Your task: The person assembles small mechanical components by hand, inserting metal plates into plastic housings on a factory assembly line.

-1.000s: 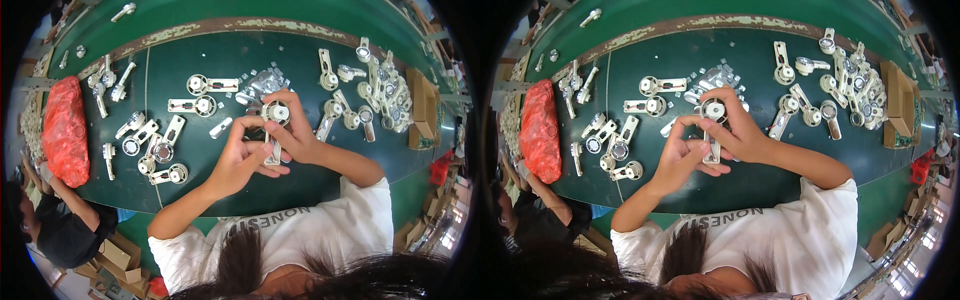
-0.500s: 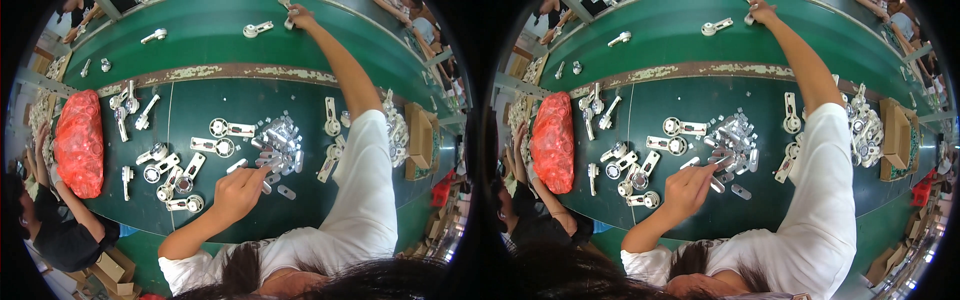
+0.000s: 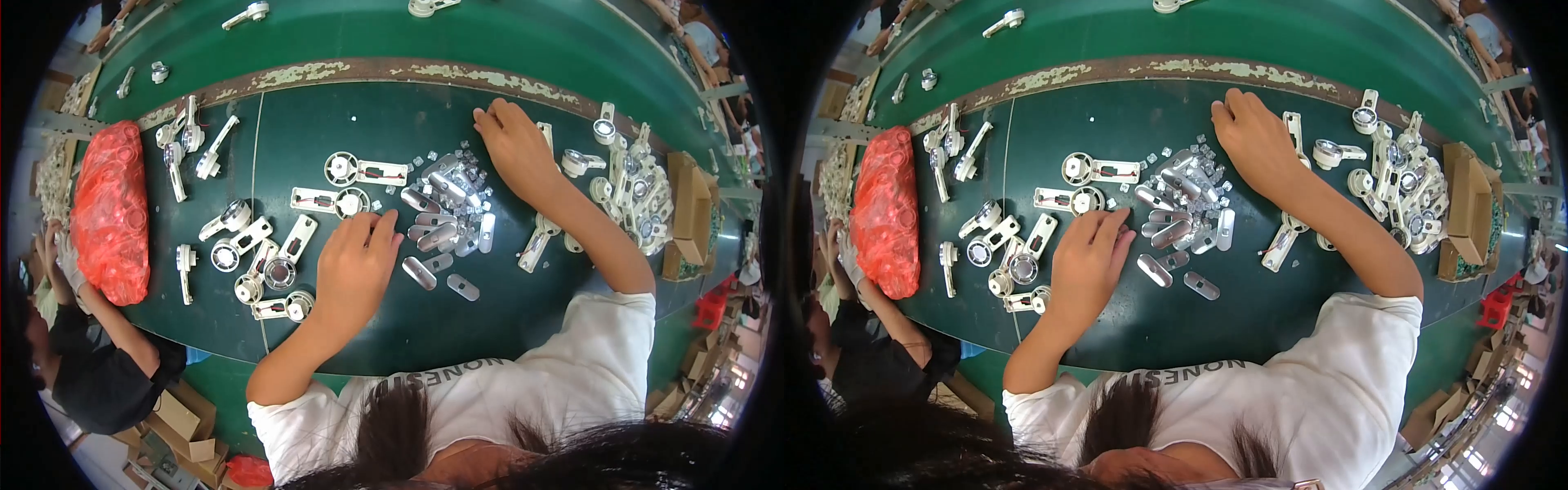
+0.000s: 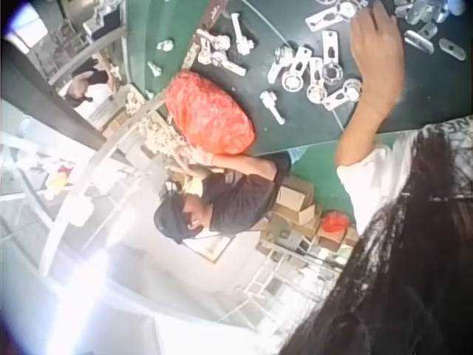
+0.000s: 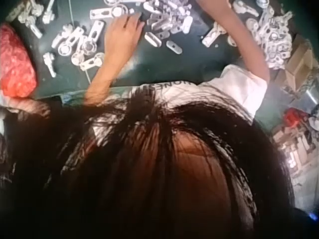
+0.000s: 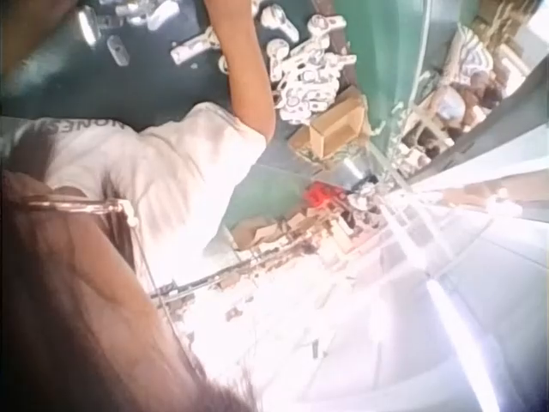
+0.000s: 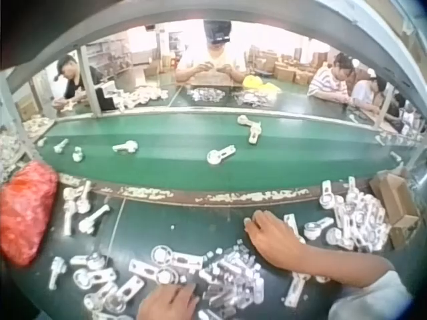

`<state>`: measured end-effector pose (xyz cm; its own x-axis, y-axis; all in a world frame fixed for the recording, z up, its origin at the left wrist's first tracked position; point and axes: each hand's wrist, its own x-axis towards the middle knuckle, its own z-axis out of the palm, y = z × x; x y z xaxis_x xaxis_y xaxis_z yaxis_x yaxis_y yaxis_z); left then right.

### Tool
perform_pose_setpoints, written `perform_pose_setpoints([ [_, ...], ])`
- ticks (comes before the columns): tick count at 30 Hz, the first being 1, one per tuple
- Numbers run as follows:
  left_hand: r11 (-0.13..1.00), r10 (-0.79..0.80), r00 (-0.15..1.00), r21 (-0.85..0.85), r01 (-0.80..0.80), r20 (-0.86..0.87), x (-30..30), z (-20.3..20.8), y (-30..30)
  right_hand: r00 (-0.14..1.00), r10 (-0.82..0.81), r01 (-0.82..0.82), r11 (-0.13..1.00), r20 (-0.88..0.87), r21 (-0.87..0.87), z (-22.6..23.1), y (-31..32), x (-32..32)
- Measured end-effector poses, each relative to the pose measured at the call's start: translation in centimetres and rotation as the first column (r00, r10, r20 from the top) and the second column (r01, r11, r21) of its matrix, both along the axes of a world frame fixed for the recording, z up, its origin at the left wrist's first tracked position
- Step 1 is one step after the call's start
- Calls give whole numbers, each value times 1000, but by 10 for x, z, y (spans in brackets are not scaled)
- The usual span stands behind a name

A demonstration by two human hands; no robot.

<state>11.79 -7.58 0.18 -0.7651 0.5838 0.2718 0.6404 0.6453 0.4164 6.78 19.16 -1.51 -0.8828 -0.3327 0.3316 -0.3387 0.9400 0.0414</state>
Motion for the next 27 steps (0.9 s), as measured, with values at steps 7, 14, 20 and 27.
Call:
perform_pose_setpoints([
  [7, 997, 0, 997, -76, 6, 79, 2, 16, -13, 960, 95, 77, 811, 261, -580, 35, 1, 9],
  [14, 701, -387, 636, 661, -269, 668, 3, 29, -9, 834, 496, 71, 336, 240, -939, 61, -49, 98],
  [20, 263, -882, 30, 543, -797, 470, 15, 3, 7, 801, 585, 117, 55, 127, -992, 38, -67, 95],
  [27, 407, -767, 44, 539, -737, 640, 20, 1, 10, 859, 491, 144, 38, 144, -989, 24, -70, 93],
])
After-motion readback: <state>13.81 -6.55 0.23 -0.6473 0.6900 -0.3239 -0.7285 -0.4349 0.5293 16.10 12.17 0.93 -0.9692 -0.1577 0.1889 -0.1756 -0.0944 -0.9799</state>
